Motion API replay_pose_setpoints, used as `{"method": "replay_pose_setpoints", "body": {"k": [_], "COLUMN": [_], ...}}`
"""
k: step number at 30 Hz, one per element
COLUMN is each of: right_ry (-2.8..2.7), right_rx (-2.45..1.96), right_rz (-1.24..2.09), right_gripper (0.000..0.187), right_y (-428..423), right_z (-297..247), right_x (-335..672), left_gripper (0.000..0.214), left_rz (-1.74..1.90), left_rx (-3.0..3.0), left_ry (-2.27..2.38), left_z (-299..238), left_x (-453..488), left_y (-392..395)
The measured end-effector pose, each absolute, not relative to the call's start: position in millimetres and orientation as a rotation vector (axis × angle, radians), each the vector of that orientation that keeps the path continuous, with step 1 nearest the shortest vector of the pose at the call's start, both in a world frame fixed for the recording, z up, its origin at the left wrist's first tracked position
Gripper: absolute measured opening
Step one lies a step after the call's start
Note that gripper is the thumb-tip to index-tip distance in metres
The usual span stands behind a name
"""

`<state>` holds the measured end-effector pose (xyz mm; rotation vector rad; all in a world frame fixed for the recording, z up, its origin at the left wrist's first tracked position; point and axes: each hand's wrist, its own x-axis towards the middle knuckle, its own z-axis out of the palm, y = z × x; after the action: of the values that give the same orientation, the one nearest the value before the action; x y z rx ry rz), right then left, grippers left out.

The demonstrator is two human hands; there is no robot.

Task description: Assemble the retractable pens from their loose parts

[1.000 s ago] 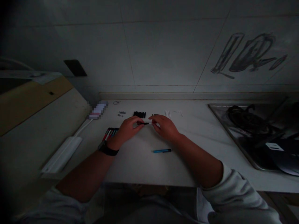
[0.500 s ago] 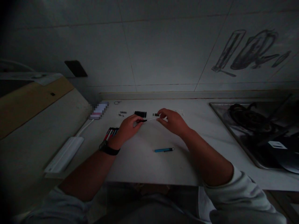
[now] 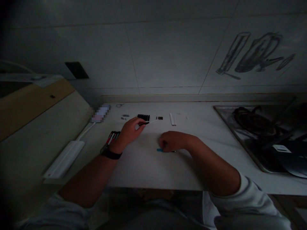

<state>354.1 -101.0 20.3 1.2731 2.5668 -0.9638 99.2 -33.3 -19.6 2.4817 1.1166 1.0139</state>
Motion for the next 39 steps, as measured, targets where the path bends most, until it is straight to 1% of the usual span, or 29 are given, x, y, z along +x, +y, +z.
{"method": "replay_pose_setpoints", "body": {"k": [3, 6, 8, 10, 13, 16, 19, 22, 31, 39], "right_ry": [2.531, 2.56, 2.651, 2.772, 2.946, 3.062, 3.097, 3.117, 3.188, 3.207], "right_rx": [1.282, 1.282, 1.31, 1.406, 1.722, 2.054, 2.203, 2.221, 2.091, 1.864], "right_rz": [-0.912, -0.895, -0.952, -1.05, -1.125, -0.966, -0.74, -0.628, -0.45, -0.23], "right_gripper": [0.016, 0.009, 0.008, 0.012, 0.018, 0.018, 0.015, 0.014, 0.015, 0.02], "right_y": [-103, -102, -98, -91, -80, -73, -71, -72, -72, -76], "right_z": [22, 22, 21, 20, 16, 12, 10, 10, 9, 3], "right_x": [353, 352, 354, 359, 365, 367, 366, 366, 366, 362], "left_gripper": [0.014, 0.014, 0.013, 0.012, 0.011, 0.011, 0.011, 0.012, 0.012, 0.015], "left_rz": [1.026, 1.029, 1.055, 1.117, 1.214, 1.234, 1.2, 1.148, 1.081, 1.005], "left_rx": [2.473, 2.479, 2.479, 2.472, 2.449, 2.433, 2.454, 2.482, 2.519, 2.502], "left_ry": [1.117, 1.116, 1.127, 1.146, 1.175, 1.179, 1.143, 1.123, 1.126, 1.037], "left_z": [-18, -17, -16, -14, -11, -8, -8, -9, -7, -13], "left_x": [99, 99, 97, 95, 91, 90, 91, 92, 95, 99], "left_y": [-34, -34, -32, -30, -28, -28, -30, -31, -32, -36]}}
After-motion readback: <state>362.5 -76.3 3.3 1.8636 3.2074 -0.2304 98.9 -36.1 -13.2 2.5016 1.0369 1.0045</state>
